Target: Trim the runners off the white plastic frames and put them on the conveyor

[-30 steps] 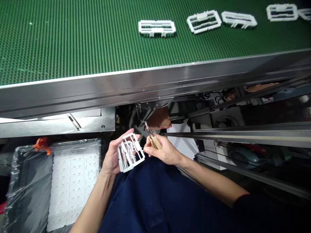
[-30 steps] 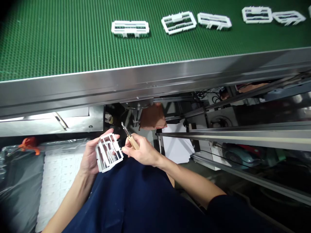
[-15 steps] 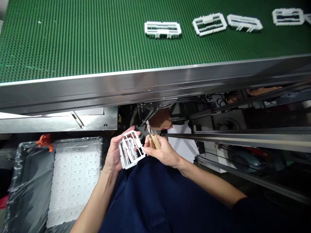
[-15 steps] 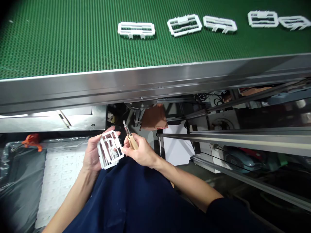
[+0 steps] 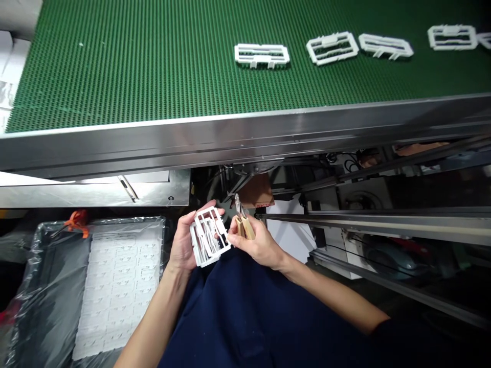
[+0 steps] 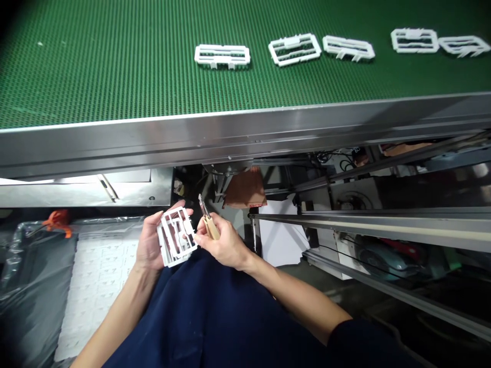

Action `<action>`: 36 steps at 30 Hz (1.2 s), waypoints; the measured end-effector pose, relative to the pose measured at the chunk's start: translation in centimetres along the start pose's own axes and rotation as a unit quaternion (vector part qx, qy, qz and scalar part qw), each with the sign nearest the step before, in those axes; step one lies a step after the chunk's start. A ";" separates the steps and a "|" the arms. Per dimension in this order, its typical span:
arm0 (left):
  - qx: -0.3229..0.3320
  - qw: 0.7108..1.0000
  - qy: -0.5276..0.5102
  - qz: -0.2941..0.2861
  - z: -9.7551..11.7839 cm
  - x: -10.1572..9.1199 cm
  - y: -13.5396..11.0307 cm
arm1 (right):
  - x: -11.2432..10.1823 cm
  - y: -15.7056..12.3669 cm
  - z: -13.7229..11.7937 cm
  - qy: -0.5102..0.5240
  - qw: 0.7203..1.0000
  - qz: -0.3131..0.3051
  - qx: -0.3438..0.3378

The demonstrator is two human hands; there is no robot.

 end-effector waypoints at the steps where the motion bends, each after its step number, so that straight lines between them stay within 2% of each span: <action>1: 0.001 1.000 0.002 0.001 0.0 0.1 0.0 | 0.1 0.0 0.0 0.008 1.000 0.000 0.000; 4: 0.027 0.999 0.029 0.024 0.3 0.4 -0.2 | 0.2 0.0 0.2 0.024 1.000 0.009 0.003; 8: 0.085 0.978 0.142 0.124 0.9 1.2 -0.3 | 0.4 0.1 0.5 0.018 1.000 0.008 0.019; 11: 0.086 0.955 0.209 0.194 1.3 1.7 -0.4 | 0.7 0.3 0.8 0.084 0.995 -0.021 0.047; 13: 0.089 0.947 0.223 0.214 1.4 2.0 -0.4 | 0.9 0.4 1.3 0.162 0.983 -0.038 0.074; 16: 0.088 0.946 0.229 0.213 1.6 2.5 -0.5 | 0.9 0.3 2.2 0.287 0.950 -0.051 0.110; 19: 0.055 0.952 0.227 0.198 1.7 2.9 -0.6 | 0.4 0.3 3.0 0.384 0.913 -0.054 0.127; 24: 0.019 0.963 0.192 0.186 2.0 2.7 -0.7 | -0.2 0.3 3.4 0.455 0.875 -0.058 0.156; 32: 0.010 0.972 0.150 0.183 2.0 2.5 -0.4 | -0.8 0.4 3.7 0.479 0.861 -0.071 0.156; 34: 0.012 0.972 0.144 0.186 2.0 2.6 -0.4 | -0.7 0.5 3.7 0.464 0.869 -0.066 0.157; 36: 0.016 0.971 0.145 0.191 1.9 2.7 -0.2 | -0.5 0.6 3.4 0.404 0.903 -0.050 0.139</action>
Point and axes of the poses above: each hand's wrist, its own y-axis towards the middle knuckle, its own x-axis out of the palm, z = x × y, the point moved 3 cm from there along y, towards the middle knuckle, and after that the axes turned 12 degrees about -x, right-handed, at the moved point
